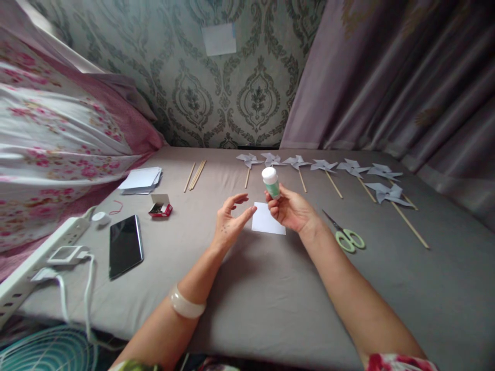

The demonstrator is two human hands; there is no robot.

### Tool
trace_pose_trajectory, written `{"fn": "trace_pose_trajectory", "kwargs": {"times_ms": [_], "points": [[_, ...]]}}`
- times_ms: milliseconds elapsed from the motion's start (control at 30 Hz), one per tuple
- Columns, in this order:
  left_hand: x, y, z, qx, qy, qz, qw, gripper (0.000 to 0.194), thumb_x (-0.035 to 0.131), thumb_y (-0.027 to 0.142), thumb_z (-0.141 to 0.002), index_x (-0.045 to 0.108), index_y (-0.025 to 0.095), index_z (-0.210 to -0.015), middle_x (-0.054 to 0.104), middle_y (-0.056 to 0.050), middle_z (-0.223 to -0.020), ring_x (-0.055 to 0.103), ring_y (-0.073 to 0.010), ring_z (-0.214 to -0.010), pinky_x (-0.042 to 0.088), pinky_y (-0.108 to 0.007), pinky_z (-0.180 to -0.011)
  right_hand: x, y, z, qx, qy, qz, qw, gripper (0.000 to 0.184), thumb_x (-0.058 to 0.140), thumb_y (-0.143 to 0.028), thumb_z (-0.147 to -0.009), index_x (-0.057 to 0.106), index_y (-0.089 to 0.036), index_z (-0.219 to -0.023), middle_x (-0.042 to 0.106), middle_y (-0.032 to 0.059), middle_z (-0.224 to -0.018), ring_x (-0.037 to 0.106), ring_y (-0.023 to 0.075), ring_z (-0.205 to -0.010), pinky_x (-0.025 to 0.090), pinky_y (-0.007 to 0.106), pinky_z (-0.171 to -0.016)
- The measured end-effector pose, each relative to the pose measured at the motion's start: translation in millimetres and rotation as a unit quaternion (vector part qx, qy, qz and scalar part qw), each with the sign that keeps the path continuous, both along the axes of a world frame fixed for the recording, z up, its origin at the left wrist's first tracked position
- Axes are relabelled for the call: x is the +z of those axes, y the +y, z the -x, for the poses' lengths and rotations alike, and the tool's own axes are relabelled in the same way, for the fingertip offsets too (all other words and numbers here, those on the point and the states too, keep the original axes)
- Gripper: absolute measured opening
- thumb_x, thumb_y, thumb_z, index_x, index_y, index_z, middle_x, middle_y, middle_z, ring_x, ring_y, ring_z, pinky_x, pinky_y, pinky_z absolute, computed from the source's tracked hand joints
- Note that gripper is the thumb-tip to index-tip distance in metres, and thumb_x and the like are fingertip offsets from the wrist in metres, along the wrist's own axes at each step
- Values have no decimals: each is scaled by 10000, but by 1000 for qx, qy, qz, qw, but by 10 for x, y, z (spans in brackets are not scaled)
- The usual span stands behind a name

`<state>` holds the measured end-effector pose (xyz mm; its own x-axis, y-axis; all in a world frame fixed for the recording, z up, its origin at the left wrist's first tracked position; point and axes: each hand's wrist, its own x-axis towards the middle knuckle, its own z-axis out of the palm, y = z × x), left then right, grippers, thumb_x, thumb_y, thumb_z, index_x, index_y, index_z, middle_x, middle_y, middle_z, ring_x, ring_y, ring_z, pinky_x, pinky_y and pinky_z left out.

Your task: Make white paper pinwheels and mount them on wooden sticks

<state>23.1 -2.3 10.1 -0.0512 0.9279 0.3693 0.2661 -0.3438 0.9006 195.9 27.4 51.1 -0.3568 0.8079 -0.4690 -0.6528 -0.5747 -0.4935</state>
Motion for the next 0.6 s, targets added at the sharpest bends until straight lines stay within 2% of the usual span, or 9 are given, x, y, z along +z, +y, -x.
{"fn": "trace_pose_trajectory", "kwargs": {"times_ms": [100,233,333,500,600], "points": [[-21,-6,-19,-19,-6,-1,1000,495,765,354,-684,616,248,-1144,669,-65,-1121,586,-228,-1066,405,-360,-894,-98,-80,227,31,0,24,999,332,382,-326,-983,613,-109,-885,653,30,-609,523,64,-403,419,143,-350],[-47,-14,-35,-15,6,-18,1000,308,730,317,-716,670,212,-1000,687,-50,-997,600,-216,-986,413,-355,-889,-190,-156,371,50,-10,34,998,336,383,-285,-983,614,-101,-824,574,-10,-490,474,53,-354,328,122,-296],[-48,-15,-18,-2,43,-35,998,303,719,298,-728,671,214,-1016,684,-36,-946,595,-200,-941,425,-343,-874,-237,-188,420,58,-13,37,998,345,378,-275,-983,619,-105,-804,498,-41,-423,434,48,-328,292,115,-282],[-23,-30,-3,0,103,-50,993,218,698,281,-741,694,218,-949,667,-31,-915,580,-186,-901,452,-322,-841,-307,-228,483,67,-53,10,996,270,449,-254,-952,606,-155,-756,600,-20,-534,456,46,-344,325,115,-298],[44,-2,50,29,95,-45,994,193,677,323,-749,699,212,-905,650,-23,-860,577,-168,-826,466,-296,-763,-294,-234,421,99,-88,0,991,324,418,-299,-963,611,-147,-754,631,18,-580,515,62,-382,362,122,-318]]}}
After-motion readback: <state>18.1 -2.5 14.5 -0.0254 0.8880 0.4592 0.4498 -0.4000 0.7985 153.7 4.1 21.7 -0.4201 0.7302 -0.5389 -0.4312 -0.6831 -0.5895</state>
